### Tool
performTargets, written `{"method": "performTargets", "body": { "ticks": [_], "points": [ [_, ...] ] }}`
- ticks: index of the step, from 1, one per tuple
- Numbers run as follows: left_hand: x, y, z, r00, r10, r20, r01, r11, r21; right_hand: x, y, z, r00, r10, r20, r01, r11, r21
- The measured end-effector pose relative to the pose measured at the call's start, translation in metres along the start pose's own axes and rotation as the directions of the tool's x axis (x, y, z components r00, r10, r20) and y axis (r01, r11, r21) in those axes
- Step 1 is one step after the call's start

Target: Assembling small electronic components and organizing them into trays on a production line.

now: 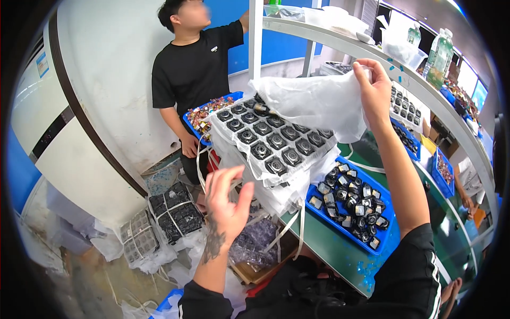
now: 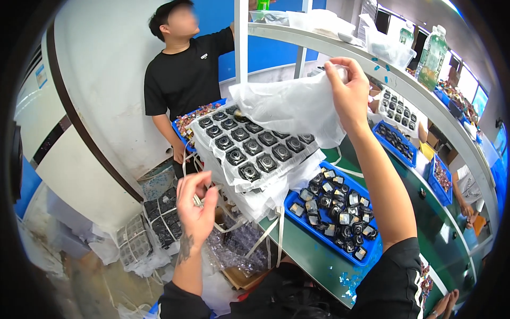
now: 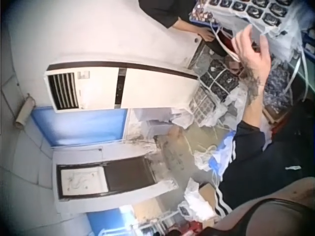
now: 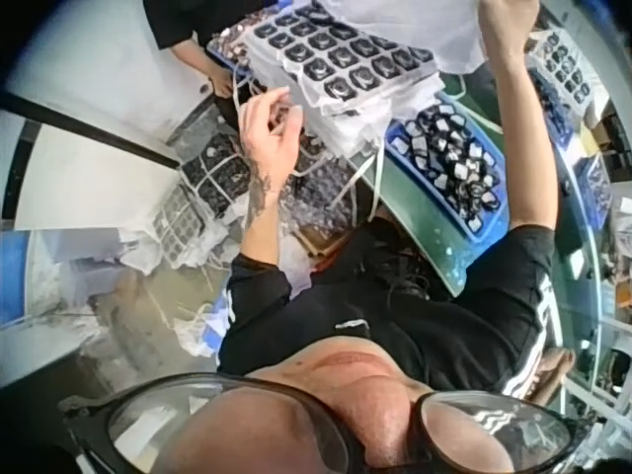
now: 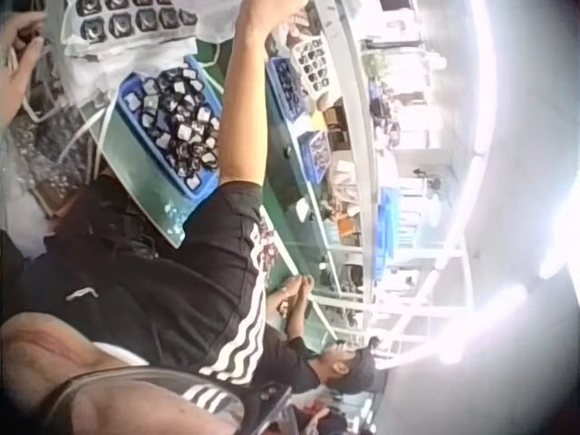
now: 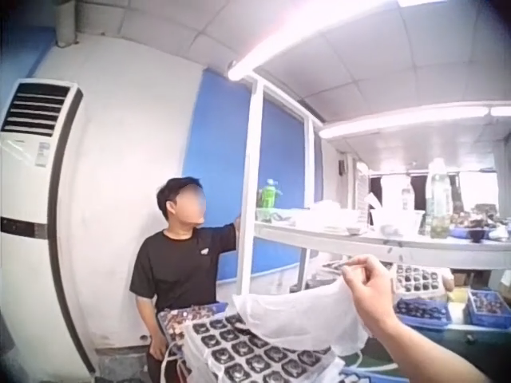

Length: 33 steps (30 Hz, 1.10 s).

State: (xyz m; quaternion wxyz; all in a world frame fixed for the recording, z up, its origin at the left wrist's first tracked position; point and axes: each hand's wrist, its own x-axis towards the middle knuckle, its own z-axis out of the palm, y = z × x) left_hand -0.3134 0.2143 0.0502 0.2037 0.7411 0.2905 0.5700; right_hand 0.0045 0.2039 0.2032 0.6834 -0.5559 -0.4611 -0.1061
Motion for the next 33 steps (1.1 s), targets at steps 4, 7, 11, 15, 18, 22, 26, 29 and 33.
{"method": "performTargets", "body": {
  "ticks": [4,7,11,15,18,22,26,29,33],
  "points": [
    [0.043,-0.025,0.039,0.985,0.077,-0.155,-0.031,0.960,0.279,0.004,0.025,-0.001,0.967,-0.169,0.191,0.201,0.966,-0.164],
    [0.036,-0.083,0.048,0.949,-0.247,-0.195,0.263,0.963,0.063,0.004,0.047,0.006,0.952,-0.238,0.191,0.285,0.919,-0.274],
    [0.018,-0.098,0.050,0.879,-0.472,0.063,0.474,0.854,-0.214,0.021,0.081,-0.013,0.993,-0.082,-0.081,0.066,0.980,-0.190],
    [0.033,-0.073,0.042,0.825,-0.553,0.111,0.564,0.807,-0.173,0.019,0.109,-0.014,0.985,0.148,-0.085,-0.159,0.978,-0.138],
    [0.049,-0.067,0.039,0.739,-0.579,0.343,0.633,0.772,-0.062,0.008,0.096,-0.006,0.971,0.237,0.009,-0.236,0.970,-0.059],
    [0.061,-0.058,0.040,0.759,-0.532,0.375,0.594,0.802,-0.067,-0.019,0.040,0.020,0.969,0.095,0.226,-0.093,0.995,-0.021],
    [0.080,-0.057,0.049,0.837,-0.438,0.327,0.443,0.894,0.062,-0.060,0.014,0.047,0.825,-0.252,0.506,0.289,0.957,0.007],
    [0.098,-0.028,0.063,0.788,-0.507,0.350,0.597,0.769,-0.229,-0.097,-0.004,0.063,0.686,-0.156,0.711,0.198,0.980,0.025],
    [0.113,-0.024,0.085,0.792,-0.450,0.412,0.605,0.665,-0.437,-0.112,-0.019,0.067,0.566,0.010,0.824,0.288,0.934,-0.209]
  ]
}}
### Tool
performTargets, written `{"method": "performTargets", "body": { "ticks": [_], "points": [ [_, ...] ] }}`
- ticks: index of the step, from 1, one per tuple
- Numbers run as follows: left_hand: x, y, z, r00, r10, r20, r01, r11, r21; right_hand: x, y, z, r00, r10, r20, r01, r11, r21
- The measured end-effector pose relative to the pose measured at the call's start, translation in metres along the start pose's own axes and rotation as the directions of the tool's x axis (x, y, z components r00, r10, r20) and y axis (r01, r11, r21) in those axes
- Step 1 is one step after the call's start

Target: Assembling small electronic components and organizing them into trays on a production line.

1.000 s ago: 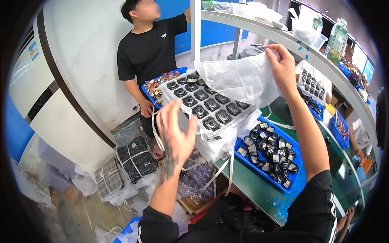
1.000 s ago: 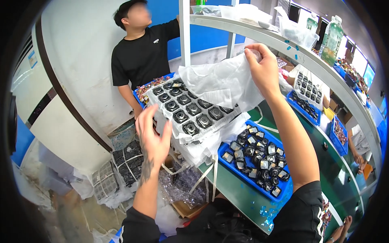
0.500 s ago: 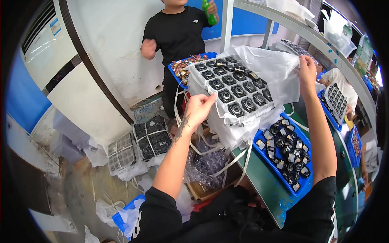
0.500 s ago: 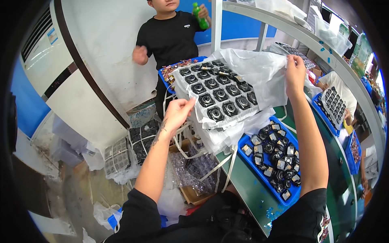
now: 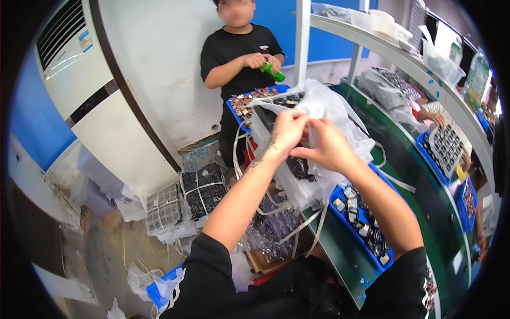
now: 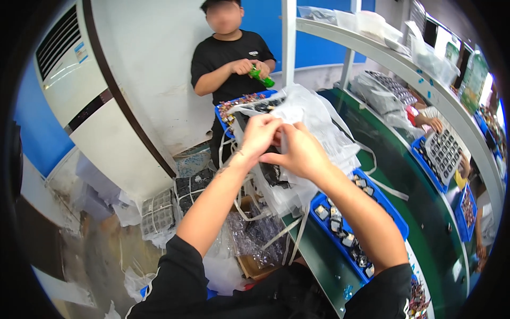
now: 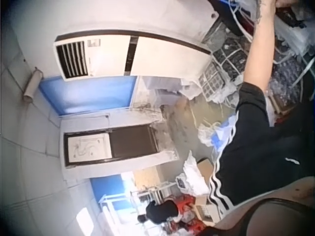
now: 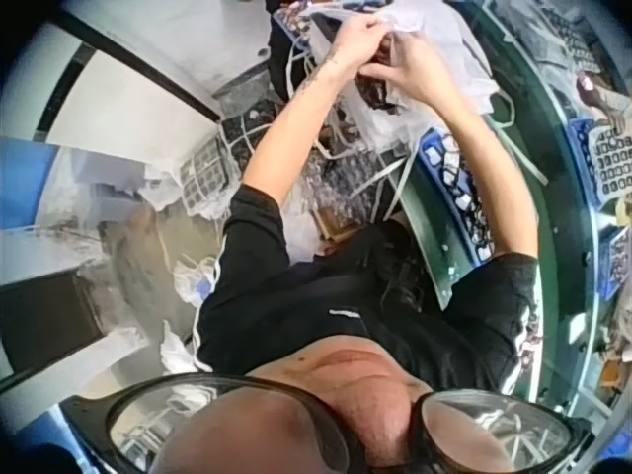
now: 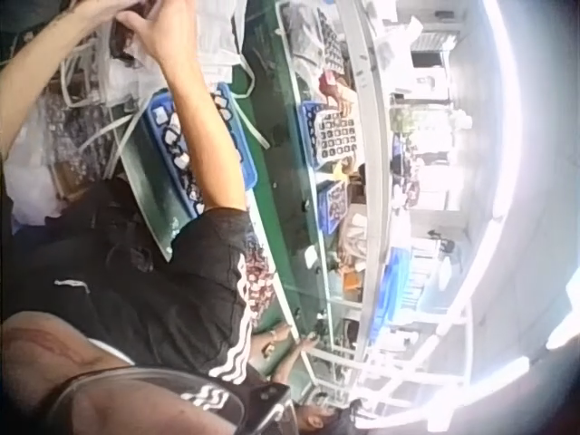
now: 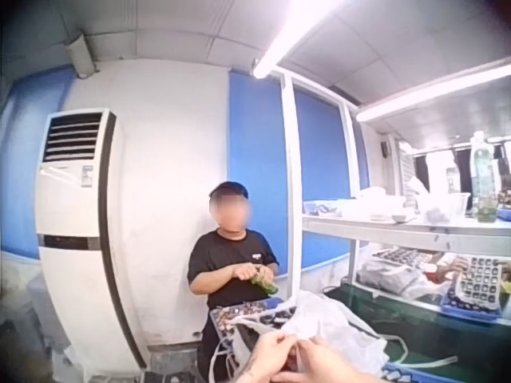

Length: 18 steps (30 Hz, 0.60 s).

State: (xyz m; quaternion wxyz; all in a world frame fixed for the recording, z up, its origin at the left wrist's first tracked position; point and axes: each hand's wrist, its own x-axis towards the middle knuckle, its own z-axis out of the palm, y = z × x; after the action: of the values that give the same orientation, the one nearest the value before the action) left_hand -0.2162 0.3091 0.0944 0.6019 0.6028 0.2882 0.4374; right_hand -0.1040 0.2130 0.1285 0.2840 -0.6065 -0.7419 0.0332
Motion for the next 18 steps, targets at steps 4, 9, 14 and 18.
{"method": "performTargets", "body": {
  "ticks": [4,9,14,18],
  "points": [
    [0.026,-0.008,-0.016,0.915,0.386,0.121,-0.402,0.898,0.179,0.013,0.042,0.007,0.973,-0.010,-0.232,-0.016,0.994,-0.110],
    [0.034,-0.006,-0.092,0.816,0.430,0.386,-0.539,0.324,0.778,0.015,0.047,-0.023,0.928,0.090,-0.362,-0.115,0.992,-0.048],
    [0.078,-0.016,-0.116,0.836,0.419,0.355,-0.463,0.189,0.866,0.001,0.049,-0.036,0.933,-0.072,-0.352,0.050,0.996,-0.071],
    [0.111,-0.001,-0.069,0.812,0.429,0.396,-0.546,0.317,0.776,-0.007,0.050,-0.055,0.928,-0.050,-0.368,0.039,0.998,-0.039]
  ]
}}
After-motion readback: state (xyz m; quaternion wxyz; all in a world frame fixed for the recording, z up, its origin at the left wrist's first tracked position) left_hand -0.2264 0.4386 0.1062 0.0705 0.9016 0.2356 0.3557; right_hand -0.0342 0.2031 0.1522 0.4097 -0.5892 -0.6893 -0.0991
